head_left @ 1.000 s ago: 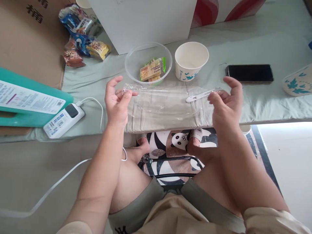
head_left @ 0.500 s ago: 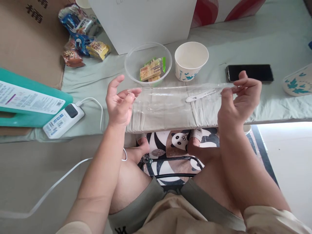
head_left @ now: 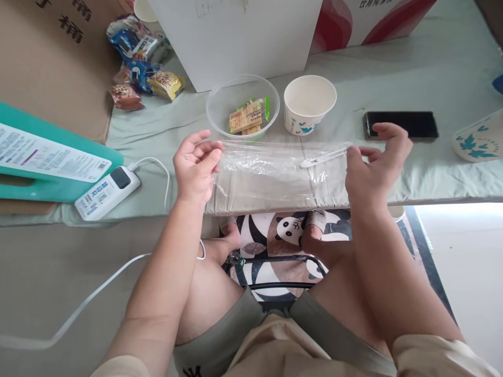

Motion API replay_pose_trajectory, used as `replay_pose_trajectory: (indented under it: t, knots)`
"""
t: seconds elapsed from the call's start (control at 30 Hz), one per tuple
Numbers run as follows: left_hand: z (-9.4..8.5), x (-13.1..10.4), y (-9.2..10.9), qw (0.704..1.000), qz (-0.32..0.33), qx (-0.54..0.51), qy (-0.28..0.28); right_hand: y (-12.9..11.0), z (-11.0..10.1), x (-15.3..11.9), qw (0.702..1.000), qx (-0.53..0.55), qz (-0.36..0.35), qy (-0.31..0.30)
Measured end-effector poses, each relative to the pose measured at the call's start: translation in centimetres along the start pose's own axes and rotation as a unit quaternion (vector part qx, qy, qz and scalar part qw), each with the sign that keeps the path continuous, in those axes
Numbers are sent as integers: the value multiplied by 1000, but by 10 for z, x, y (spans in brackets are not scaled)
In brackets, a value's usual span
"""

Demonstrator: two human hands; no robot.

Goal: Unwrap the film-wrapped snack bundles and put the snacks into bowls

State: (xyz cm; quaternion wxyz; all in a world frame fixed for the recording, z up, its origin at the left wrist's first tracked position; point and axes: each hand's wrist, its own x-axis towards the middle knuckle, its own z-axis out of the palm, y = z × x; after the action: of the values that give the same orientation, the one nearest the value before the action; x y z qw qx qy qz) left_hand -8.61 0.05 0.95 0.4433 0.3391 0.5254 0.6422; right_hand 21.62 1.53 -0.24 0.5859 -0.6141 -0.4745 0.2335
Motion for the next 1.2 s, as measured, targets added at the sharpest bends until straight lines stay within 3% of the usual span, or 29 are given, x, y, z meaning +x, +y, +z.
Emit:
replay_pose_trajectory:
  t: [0.1, 0.17, 0.2, 0.27, 0.3, 0.37, 0.43, 0.47, 0.6, 0.73, 0.8, 0.9, 1.0, 1.1, 1.2]
  knots:
    - [-1, 2, 2, 997, -48, 53, -38, 3, -8, 2, 980, -132, -145, 23]
    - [-1, 1, 3, 990, -87, 73, -85, 1, -10, 0, 970, -128, -207, -21]
    - [0, 0, 3, 986, -101, 78, -108, -1, -9, -2, 968, -101, -216, -73]
    - [4, -3, 4, 978, -118, 84, -148, -7, -3, -8, 954, -26, -181, -238]
    - [6, -6, 3, 975, -122, 87, -166, -10, 1, -13, 931, 5, -146, -336]
    - [11, -10, 3, 967, -125, 96, -199, -16, 11, -22, 855, 13, -65, -513]
    - [13, -12, 2, 963, -117, 103, -220, -21, 19, -30, 791, -28, -11, -611]
    - [13, -12, 2, 963, -109, 103, -223, -22, 21, -33, 779, -50, 4, -625]
    - [4, -5, -1, 977, -70, 64, -188, -22, 16, -34, 815, -55, 39, -576]
    - [2, -4, -7, 989, -67, -16, -130, -16, 10, -34, 856, 53, 101, -505]
    - [9, -12, -12, 984, -105, -58, -131, -14, 15, -39, 890, 127, 133, -417]
    - [25, -30, -17, 954, -206, -72, -204, -15, 27, -47, 922, 179, 168, -299]
    - [36, -43, -21, 930, -242, 15, -274, -14, 36, -51, 927, 173, 174, -284]
    - [38, -44, -23, 938, -195, 133, -253, -11, 38, -49, 929, 163, 169, -286]
    - [34, -39, -24, 945, -166, 167, -226, -8, 35, -46, 927, 153, 150, -307]
